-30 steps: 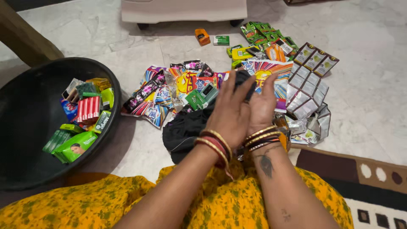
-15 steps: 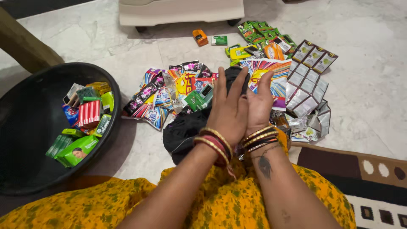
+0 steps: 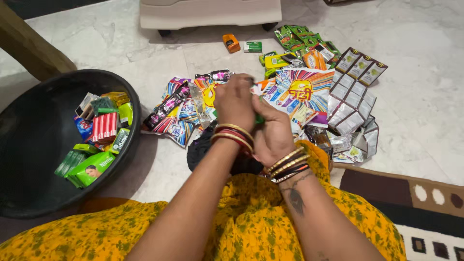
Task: The person sits on the floor and sorts various snack packets and small boxes from a pile into a black bowl. They pick up items one by one, wipe them with a black cloth, and place them into the bowl.
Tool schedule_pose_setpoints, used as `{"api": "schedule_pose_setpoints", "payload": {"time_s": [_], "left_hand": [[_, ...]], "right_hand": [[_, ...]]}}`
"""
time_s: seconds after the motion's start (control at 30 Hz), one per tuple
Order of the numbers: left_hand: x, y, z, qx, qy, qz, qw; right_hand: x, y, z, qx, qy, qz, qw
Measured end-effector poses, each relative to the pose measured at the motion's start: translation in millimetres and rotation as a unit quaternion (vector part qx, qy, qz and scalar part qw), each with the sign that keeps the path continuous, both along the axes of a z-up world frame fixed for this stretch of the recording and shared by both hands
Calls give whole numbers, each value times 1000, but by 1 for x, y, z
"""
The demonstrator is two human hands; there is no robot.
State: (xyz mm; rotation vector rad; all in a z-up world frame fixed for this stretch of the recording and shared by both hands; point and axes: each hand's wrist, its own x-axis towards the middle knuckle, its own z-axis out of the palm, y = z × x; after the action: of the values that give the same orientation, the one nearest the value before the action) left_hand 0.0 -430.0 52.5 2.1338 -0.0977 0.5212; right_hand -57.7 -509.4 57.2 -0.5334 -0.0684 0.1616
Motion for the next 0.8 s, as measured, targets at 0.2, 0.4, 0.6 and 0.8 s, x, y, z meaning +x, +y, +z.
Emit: {"api": "schedule_pose_setpoints", "payload": {"time_s": [0.2,0.4,0.6,0.8], "left_hand": [[1,15,-17,-132,-73,-20,988],[-3,12,-8,-437,79,-162,881],[-57,-2,9,-13,-54,-130,990],[-30,-9,3,214,12,-94,972]], "right_hand": [[25,1,-38,-173,21,-193,966],[41,-10,-59,-145,21,-159,976],[30,-26,-32,78,61,67,993],[6,-20,-1,1,0,25,1000]]}}
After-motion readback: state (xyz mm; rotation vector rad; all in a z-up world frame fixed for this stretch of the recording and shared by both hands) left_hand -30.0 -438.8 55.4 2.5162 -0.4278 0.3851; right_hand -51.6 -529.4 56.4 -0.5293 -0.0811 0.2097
